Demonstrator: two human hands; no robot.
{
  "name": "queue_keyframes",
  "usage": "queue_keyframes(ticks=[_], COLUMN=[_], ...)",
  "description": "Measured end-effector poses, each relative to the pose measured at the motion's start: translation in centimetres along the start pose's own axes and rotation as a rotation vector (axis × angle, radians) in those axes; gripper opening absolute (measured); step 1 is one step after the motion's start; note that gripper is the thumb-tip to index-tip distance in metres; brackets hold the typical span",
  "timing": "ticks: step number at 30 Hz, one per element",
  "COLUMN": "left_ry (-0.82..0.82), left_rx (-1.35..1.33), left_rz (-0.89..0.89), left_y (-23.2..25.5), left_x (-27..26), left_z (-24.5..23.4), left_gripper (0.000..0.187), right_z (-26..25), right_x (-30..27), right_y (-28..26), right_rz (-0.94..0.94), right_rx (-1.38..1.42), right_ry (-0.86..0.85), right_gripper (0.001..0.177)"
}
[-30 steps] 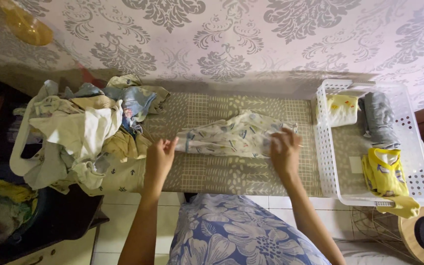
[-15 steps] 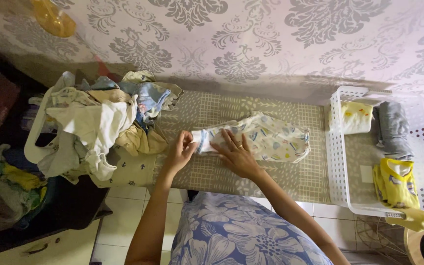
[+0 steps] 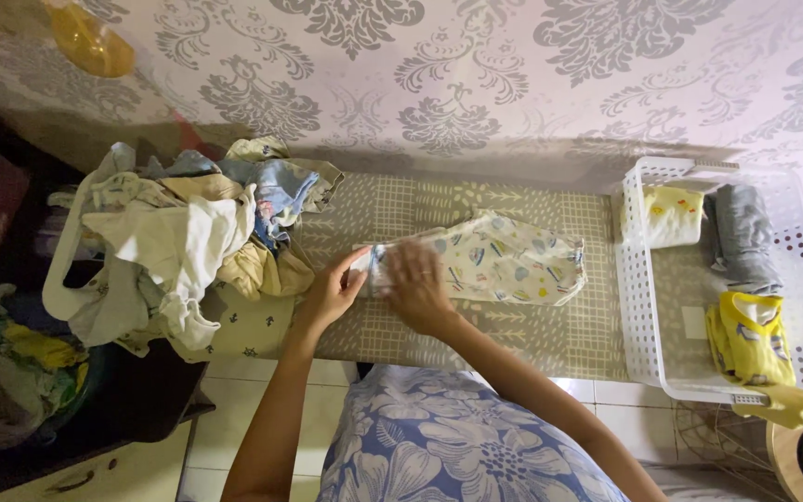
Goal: Folding baby clothes and organizing them into a plastic basket
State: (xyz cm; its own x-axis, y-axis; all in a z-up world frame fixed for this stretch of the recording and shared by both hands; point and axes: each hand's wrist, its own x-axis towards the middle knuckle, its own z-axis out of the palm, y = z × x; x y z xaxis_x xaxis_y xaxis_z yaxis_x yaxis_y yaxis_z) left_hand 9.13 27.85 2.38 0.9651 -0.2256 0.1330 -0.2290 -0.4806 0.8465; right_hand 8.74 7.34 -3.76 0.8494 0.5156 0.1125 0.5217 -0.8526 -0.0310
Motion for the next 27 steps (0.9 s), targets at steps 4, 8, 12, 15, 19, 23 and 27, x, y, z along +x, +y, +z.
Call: queue_keyframes(ticks=[4,8,12,15,19,23,27], left_ry=[-0.010,0.008,0.010,0.089,0.191,0.015,-0.010], left_rx=[0.022,0.051,0.175,0.723,0.746,0.687,0.737], left_rz=[-0.003,-0.008,-0.081,-0.085,0.182,0.222,0.222], left_y=[-0.9,-1.7,-2.7,-0.6,-2.3,-3.1,-3.3], left_x=[-0.1,-0.3,-0.3,1.2,5.9,8.5,9.4], left_z=[0.4,0.6,1.5,0.4,6.4,11.7,12.3], left_gripper=[0.057,0.058,0.053,0.039,0.014,0.007,0.016], right_z=[-0.2,1.2,-3.3,-4.0,-1.0,-0.6,0.0], right_x=[-0.5,-4.5,-9.7,-10.4,-8.9,-7.7,-7.3], right_y=[0.7,8.4,12.6,12.7,10.9,8.1,7.6], right_rz=[-0.158,-0.109,0.267,0.198,0.058,0.027,0.109], right_rx=[0.262,0.093,0.214,0.200,0.346,0.257,0.265], right_ry=[0.052,0.232,0.058,0.272,0.461,0.441,0.339], right_gripper=[0.067,0.057,0.061,0.043,0.012,0.009,0.010])
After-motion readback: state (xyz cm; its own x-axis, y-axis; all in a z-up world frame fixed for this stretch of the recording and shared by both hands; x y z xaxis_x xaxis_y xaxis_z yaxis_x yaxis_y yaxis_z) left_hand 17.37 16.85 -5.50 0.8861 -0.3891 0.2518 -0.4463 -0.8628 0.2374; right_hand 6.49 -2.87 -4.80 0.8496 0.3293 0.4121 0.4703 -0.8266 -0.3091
